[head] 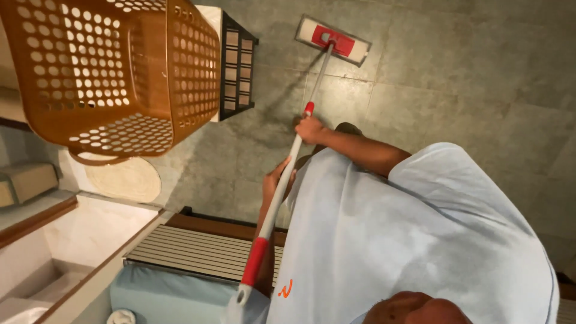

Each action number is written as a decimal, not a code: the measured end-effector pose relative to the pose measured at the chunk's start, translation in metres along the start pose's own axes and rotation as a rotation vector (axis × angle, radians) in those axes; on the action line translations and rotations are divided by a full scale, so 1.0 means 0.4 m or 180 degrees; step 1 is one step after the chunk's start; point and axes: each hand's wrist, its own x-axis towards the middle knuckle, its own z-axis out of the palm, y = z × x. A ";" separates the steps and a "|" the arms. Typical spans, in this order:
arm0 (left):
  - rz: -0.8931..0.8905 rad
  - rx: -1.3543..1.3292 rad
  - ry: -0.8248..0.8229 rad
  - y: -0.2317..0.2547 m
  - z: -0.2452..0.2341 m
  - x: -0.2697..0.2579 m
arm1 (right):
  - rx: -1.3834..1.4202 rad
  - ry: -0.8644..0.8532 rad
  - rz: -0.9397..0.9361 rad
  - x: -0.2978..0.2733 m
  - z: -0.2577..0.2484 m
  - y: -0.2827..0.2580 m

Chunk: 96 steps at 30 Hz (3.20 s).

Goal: The person mops a tiled floor using a flat mop with a red and white handle. They move the mop back and forth across the floor in a consistent pattern, covering the area near a bed and a small table.

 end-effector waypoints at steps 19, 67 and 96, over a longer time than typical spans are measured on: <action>0.0448 -0.0398 0.0102 0.033 0.335 -0.097 | 0.0320 0.0385 -0.0235 -0.188 0.178 0.199; 0.0073 -0.0902 0.1082 0.146 0.975 -0.538 | -0.0070 -0.0115 -0.0621 -0.761 0.374 0.329; -0.0319 -0.0668 0.1314 0.370 1.162 -0.877 | -0.0585 -0.0428 -0.1509 -1.149 0.416 0.256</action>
